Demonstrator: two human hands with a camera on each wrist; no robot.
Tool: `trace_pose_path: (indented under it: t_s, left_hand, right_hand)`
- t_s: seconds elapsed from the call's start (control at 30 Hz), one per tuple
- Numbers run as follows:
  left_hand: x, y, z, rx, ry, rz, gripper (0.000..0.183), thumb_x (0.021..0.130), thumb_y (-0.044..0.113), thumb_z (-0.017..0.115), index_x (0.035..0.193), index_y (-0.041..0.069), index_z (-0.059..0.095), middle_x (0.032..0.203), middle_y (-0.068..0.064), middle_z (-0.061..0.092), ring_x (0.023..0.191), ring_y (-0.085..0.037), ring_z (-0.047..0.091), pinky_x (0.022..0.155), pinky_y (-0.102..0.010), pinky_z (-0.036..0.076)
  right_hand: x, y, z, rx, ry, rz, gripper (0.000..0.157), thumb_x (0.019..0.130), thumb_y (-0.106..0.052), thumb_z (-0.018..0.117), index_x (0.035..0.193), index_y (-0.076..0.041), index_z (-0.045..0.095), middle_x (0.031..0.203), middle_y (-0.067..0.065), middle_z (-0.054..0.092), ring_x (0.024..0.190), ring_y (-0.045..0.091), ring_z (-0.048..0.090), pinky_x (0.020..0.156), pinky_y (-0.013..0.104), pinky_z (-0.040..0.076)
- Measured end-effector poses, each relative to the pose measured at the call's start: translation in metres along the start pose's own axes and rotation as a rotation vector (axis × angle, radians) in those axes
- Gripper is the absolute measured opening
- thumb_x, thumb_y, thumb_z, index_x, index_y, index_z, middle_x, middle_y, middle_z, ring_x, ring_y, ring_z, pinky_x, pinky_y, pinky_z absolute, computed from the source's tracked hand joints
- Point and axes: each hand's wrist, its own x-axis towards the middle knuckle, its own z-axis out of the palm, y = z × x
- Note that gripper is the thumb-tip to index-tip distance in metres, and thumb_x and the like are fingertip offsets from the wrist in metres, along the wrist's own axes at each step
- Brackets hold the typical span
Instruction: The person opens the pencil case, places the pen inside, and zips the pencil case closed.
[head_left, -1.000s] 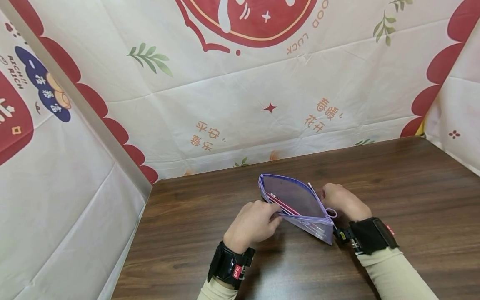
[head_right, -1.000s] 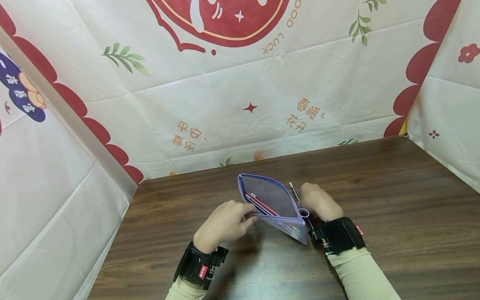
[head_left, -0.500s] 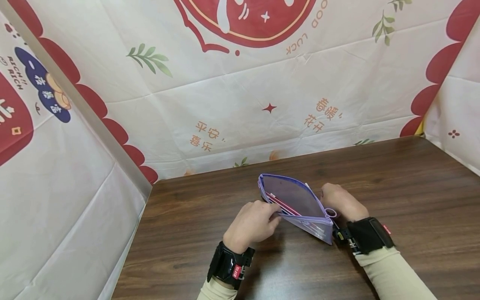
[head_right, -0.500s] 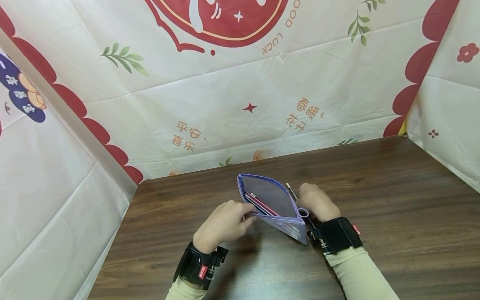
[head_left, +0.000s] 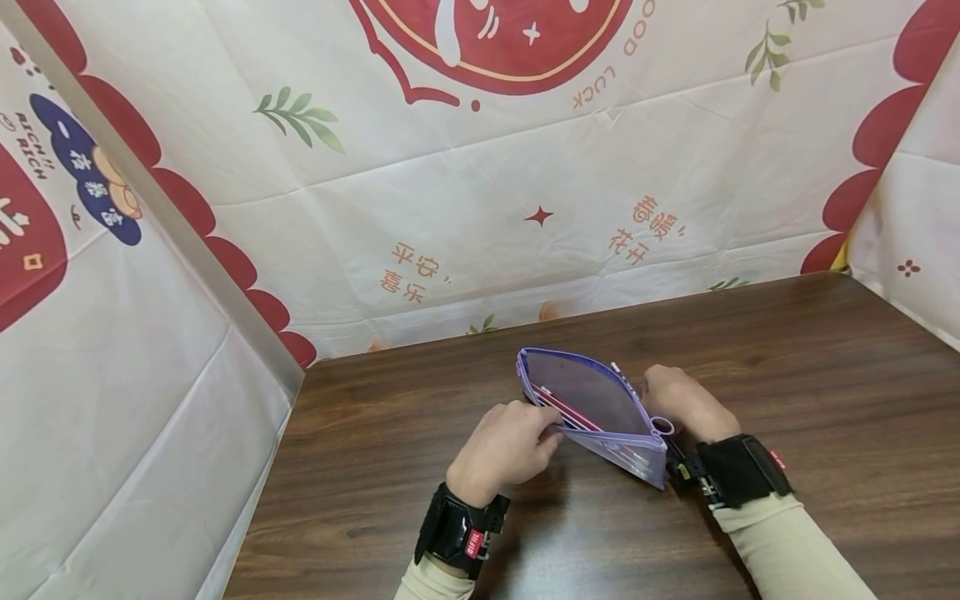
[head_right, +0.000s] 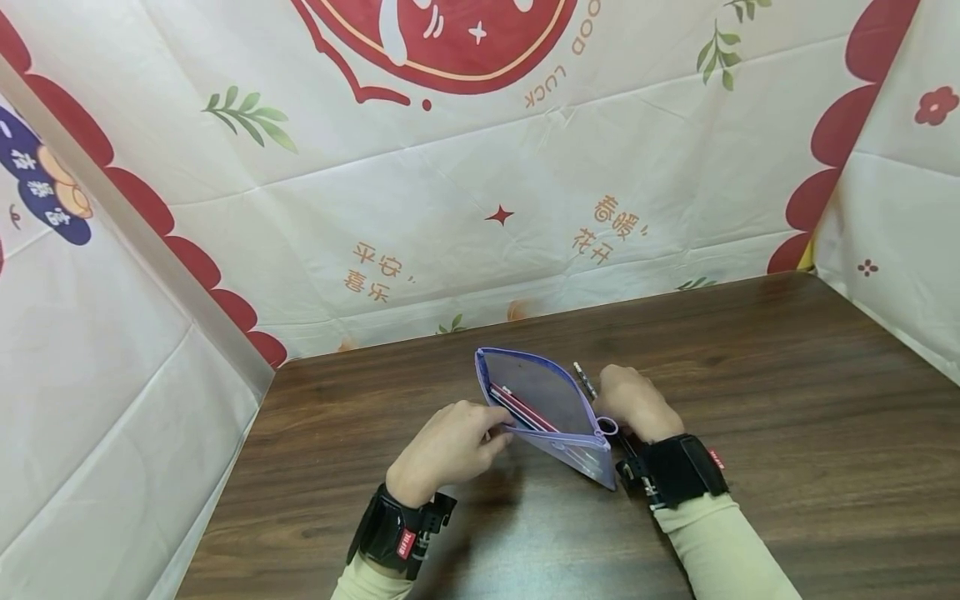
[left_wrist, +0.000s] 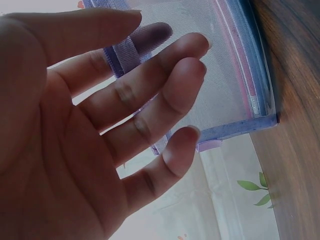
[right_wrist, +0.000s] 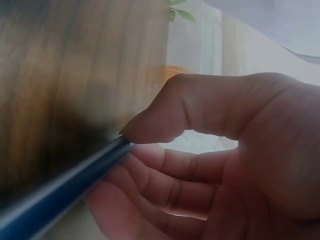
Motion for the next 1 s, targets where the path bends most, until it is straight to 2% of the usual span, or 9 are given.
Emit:
trace_pose_path:
  t_s: [0.13, 0.27, 0.4, 0.53, 0.73, 1.0]
  left_hand:
    - [0.000, 0.000, 0.000, -0.004, -0.004, -0.001, 0.017, 0.088, 0.023, 0.062, 0.074, 0.018, 0.054, 0.056, 0.010, 0.039, 0.047, -0.003, 0.039, 0.043, -0.018, 0.026]
    - [0.000, 0.000, 0.000, -0.001, 0.001, 0.004, 0.017, 0.088, 0.023, 0.062, 0.074, 0.018, 0.055, 0.056, 0.010, 0.039, 0.047, -0.002, 0.039, 0.043, -0.018, 0.026]
    - [0.000, 0.000, 0.000, -0.005, 0.003, 0.007, 0.015, 0.088, 0.023, 0.062, 0.075, 0.018, 0.056, 0.056, 0.011, 0.039, 0.047, -0.002, 0.039, 0.043, -0.018, 0.027]
    - [0.000, 0.000, -0.001, -0.009, 0.002, 0.005, 0.013, 0.088, 0.024, 0.062, 0.077, 0.018, 0.058, 0.057, 0.011, 0.040, 0.047, -0.002, 0.039, 0.043, -0.018, 0.027]
    - [0.000, 0.001, -0.001, -0.012, 0.005, 0.002, 0.010, 0.088, 0.024, 0.063, 0.080, 0.019, 0.060, 0.057, 0.011, 0.040, 0.048, -0.002, 0.040, 0.043, -0.018, 0.027]
    - [0.000, 0.001, -0.001, -0.012, -0.002, -0.004, 0.012, 0.088, 0.024, 0.063, 0.078, 0.018, 0.058, 0.056, 0.011, 0.039, 0.047, -0.002, 0.039, 0.043, -0.018, 0.026]
  right_hand:
    - [-0.002, 0.000, -0.004, 0.044, 0.027, -0.019, 0.031, 0.073, 0.003, 0.046, 0.051, -0.016, 0.035, 0.049, -0.006, 0.028, 0.042, 0.009, 0.031, 0.043, 0.024, 0.027]
    - [-0.005, -0.001, -0.010, 0.051, 0.057, -0.028, 0.025, 0.070, -0.001, 0.051, 0.052, -0.014, 0.040, 0.051, -0.006, 0.034, 0.046, 0.011, 0.035, 0.045, 0.026, 0.029]
    - [-0.007, -0.002, -0.015, 0.058, 0.069, -0.024, 0.016, 0.074, -0.007, 0.058, 0.060, -0.008, 0.050, 0.059, 0.000, 0.046, 0.053, 0.015, 0.045, 0.050, 0.030, 0.036]
    - [-0.007, -0.002, -0.019, 0.072, 0.065, -0.019, 0.012, 0.077, -0.010, 0.061, 0.070, -0.004, 0.054, 0.067, 0.004, 0.052, 0.060, 0.018, 0.048, 0.054, 0.032, 0.039]
    - [-0.009, -0.005, -0.023, 0.077, 0.094, -0.008, 0.014, 0.081, -0.011, 0.064, 0.074, -0.002, 0.055, 0.072, 0.007, 0.054, 0.062, 0.020, 0.049, 0.054, 0.033, 0.040]
    - [-0.017, -0.015, -0.033, 0.056, 0.157, -0.021, 0.018, 0.082, -0.015, 0.064, 0.084, 0.000, 0.055, 0.080, 0.012, 0.058, 0.070, 0.024, 0.052, 0.060, 0.038, 0.043]
